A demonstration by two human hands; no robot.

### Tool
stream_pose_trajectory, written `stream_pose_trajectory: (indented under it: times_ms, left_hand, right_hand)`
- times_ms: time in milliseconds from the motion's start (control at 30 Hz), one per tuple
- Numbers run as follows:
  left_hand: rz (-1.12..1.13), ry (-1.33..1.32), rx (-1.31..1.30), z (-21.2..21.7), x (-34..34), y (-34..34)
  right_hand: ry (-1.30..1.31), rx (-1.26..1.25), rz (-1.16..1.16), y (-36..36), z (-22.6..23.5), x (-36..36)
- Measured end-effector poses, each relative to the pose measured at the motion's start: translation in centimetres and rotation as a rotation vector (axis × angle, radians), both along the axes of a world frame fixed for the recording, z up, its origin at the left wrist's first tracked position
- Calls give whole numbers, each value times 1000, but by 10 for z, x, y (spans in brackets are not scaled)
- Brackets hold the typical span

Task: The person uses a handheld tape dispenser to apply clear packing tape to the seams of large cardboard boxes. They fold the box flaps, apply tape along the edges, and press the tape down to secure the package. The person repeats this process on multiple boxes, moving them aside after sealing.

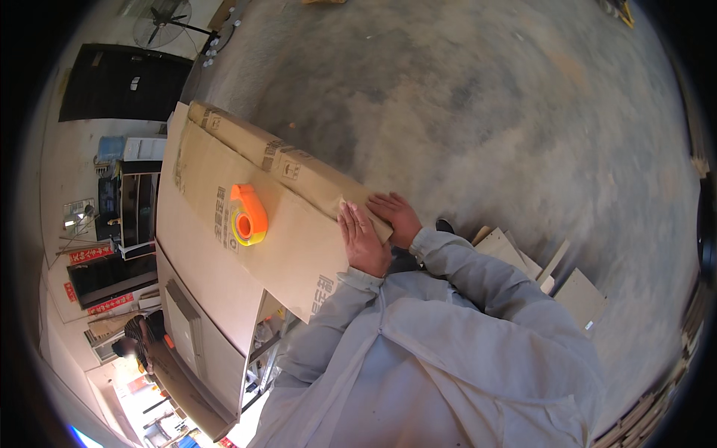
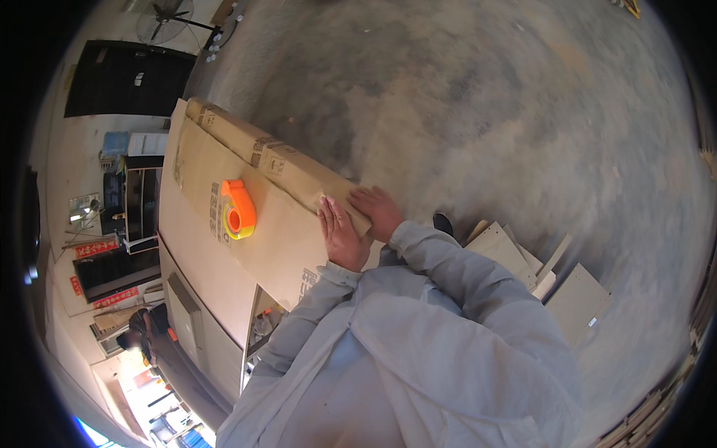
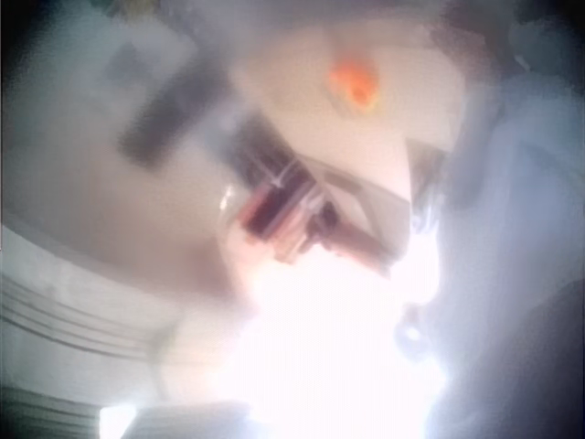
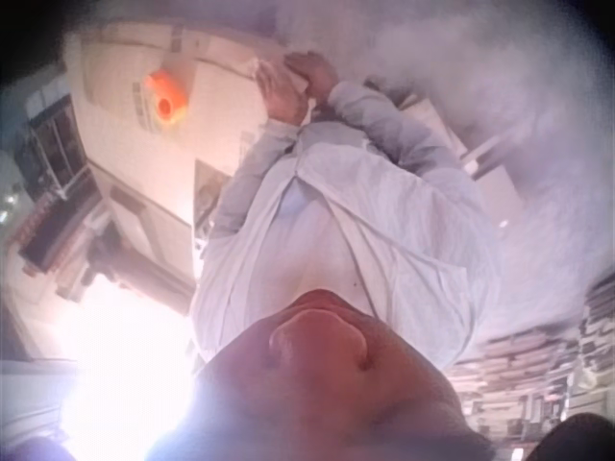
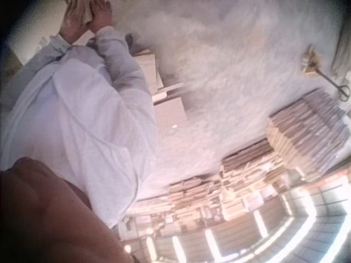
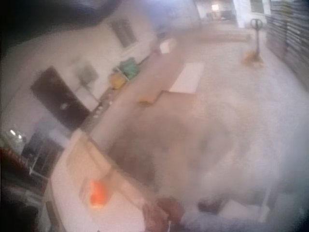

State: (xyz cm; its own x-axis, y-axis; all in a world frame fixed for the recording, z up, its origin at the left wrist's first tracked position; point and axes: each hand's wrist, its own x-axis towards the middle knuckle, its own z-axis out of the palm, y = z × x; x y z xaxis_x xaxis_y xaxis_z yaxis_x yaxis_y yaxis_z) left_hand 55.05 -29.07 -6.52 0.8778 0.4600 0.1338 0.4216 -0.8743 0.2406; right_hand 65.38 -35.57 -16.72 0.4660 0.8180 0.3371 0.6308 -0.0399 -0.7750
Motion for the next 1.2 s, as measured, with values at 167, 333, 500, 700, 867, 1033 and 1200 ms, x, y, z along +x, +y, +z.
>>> stream_pose_trajectory:
  times_ms: [167, 333, 500, 700, 867, 1033, 1200]
  left_hand:
    - [-12, -67, -138, 4, -9, 8]
    - [-42, 28, -143, 1, -13, 12]
    - [-66, 55, -127, -3, -13, 8]
    - [-102, 58, -165, -4, -12, 10]
    - [-112, 80, -194, -7, -13, 15]
    - [-147, 8, -301, -9, -16, 23]
    - [-176, -30, -371, -4, -17, 29]
  right_hand:
    - [259, -25, -31, 8, 0, -4]
    - [555, 76, -56, 3, 9, -1]
    - [488, 110, -85, 4, 5, 0]
    - [399, 183, -60, 8, -8, -3]
    - [412, 214, -60, 11, 1, -1]
    - [428, 253, -65, 11, 10, -2]
    - [421, 246, -21, 12, 8, -1]
